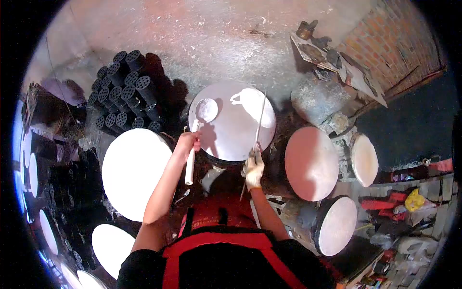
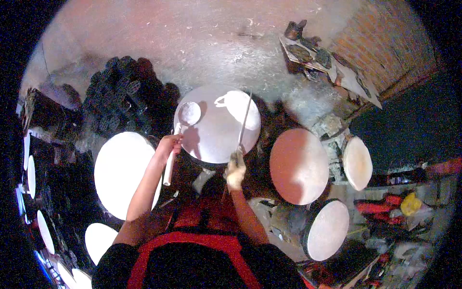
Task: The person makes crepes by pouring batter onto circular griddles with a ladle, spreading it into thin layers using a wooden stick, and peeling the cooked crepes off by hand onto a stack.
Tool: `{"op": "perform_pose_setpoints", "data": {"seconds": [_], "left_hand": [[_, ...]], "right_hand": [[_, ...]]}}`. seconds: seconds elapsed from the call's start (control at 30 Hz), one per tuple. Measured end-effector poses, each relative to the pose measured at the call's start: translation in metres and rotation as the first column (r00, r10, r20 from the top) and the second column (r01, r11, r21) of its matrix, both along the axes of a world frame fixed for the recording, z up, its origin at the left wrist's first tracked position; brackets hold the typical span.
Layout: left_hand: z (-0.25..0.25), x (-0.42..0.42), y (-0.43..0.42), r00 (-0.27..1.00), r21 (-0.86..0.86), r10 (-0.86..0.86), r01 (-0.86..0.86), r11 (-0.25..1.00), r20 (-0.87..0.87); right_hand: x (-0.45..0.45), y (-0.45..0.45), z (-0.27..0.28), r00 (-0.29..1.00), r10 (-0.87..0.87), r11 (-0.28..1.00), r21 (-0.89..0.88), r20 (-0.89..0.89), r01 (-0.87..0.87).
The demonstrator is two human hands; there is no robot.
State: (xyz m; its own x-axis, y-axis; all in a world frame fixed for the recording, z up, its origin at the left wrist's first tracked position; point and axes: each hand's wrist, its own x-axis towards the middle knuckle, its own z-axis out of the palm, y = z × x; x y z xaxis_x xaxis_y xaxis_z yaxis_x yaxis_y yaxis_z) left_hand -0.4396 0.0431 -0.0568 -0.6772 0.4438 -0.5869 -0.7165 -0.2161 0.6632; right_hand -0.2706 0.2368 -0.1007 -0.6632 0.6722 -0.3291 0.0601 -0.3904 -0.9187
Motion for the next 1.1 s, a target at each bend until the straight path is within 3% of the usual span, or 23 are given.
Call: {"op": "perform_pose_setpoints", "data": {"seconds": [0.1,0.13,0.2,0.27,0.3,0.33,0.37,0.43,0.47,0.53,0.6,0.67,0.73,0.8,0.83,0.87,0.9,1.0,1.03,1.07,1.1], "left_hand": [[0.05,0.027,-0.01,0.99,0.442,0.022,-0.082,0.893,0.14],[0.061,0.037,-0.009,0.994,0.483,0.049,-0.089,0.871,0.094],[0.082,0.063,0.003,0.989,0.427,0.131,-0.145,0.893,0.062],[0.063,0.075,0.002,0.994,0.393,0.071,-0.097,0.914,0.082],[0.045,0.083,-0.001,0.976,0.337,0.123,-0.179,0.924,0.182],[0.032,0.089,-0.008,0.976,0.275,0.118,-0.166,0.947,0.184],[0.024,0.097,-0.015,0.976,0.209,0.112,-0.151,0.966,0.186],[0.031,0.122,-0.025,0.967,0.05,0.216,-0.224,0.973,0.131],[0.039,0.133,-0.03,0.971,-0.045,0.235,-0.233,0.972,0.053],[0.054,0.152,-0.037,0.937,-0.05,0.334,-0.331,0.942,0.099],[0.054,0.166,-0.041,0.904,0.032,0.404,-0.412,0.911,0.141],[0.049,0.177,-0.039,0.863,0.022,0.456,-0.471,0.882,0.218],[0.044,0.188,-0.035,0.817,0.007,0.503,-0.526,0.85,0.282],[0.037,0.199,-0.029,0.791,-0.025,0.544,-0.561,0.828,0.278],[0.032,0.206,-0.026,0.777,-0.043,0.564,-0.576,0.816,0.28],[0.025,0.213,-0.026,0.777,-0.043,0.575,-0.585,0.81,0.257],[0.026,0.219,-0.023,0.767,-0.07,0.592,-0.596,0.8,0.245],[0.025,0.23,-0.016,0.749,-0.118,0.626,-0.617,0.778,0.216],[0.028,0.232,-0.013,0.753,-0.125,0.63,-0.618,0.776,0.19],[0.033,0.234,-0.007,0.756,-0.133,0.634,-0.619,0.774,0.163],[0.038,0.236,-0.001,0.76,-0.142,0.635,-0.619,0.772,0.138]], "right_hand": [[-0.043,-0.001,0.005,0.997,0.004,0.995,0.1,0.08,-0.012],[-0.057,0.001,0.002,0.994,0.025,0.984,0.171,0.11,-0.043],[-0.076,0.005,-0.001,0.984,0.06,0.944,0.31,0.169,-0.111],[-0.075,0.016,0.0,0.954,0.225,0.962,0.112,0.199,-0.25],[-0.073,0.025,0.002,0.929,0.308,0.949,0.009,0.205,-0.316],[-0.051,0.023,0.043,0.906,0.385,0.923,-0.044,0.177,-0.383],[-0.039,0.04,0.04,0.896,0.437,0.896,-0.127,0.081,-0.426],[-0.02,0.065,0.023,0.924,0.349,0.933,-0.151,0.157,-0.327],[-0.012,0.089,0.001,0.947,0.311,0.91,-0.315,0.087,-0.27],[-0.004,0.095,-0.003,0.987,0.154,0.985,-0.082,0.042,-0.151],[-0.029,0.113,-0.061,0.965,0.262,0.882,0.41,-0.022,-0.23],[-0.044,0.109,-0.066,0.91,0.413,0.763,0.53,0.042,-0.37],[-0.054,0.099,-0.053,0.844,0.521,0.686,0.527,0.126,-0.502],[-0.049,0.101,-0.019,0.764,0.614,0.678,0.362,0.2,-0.64],[-0.037,0.103,0.008,0.723,0.657,0.706,0.161,0.215,-0.69],[-0.033,0.124,-0.003,0.707,0.703,0.71,-0.024,0.08,-0.703],[-0.026,0.133,0.036,0.652,0.739,0.659,0.015,0.17,-0.752],[-0.039,0.189,-0.019,0.813,0.564,0.814,0.071,0.143,-0.577],[-0.053,0.188,-0.011,0.874,0.468,0.865,0.136,0.132,-0.484],[-0.064,0.186,-0.001,0.906,0.419,0.905,0.053,0.068,-0.422],[-0.071,0.182,0.0,0.843,0.529,0.84,0.08,0.097,-0.536]]}}
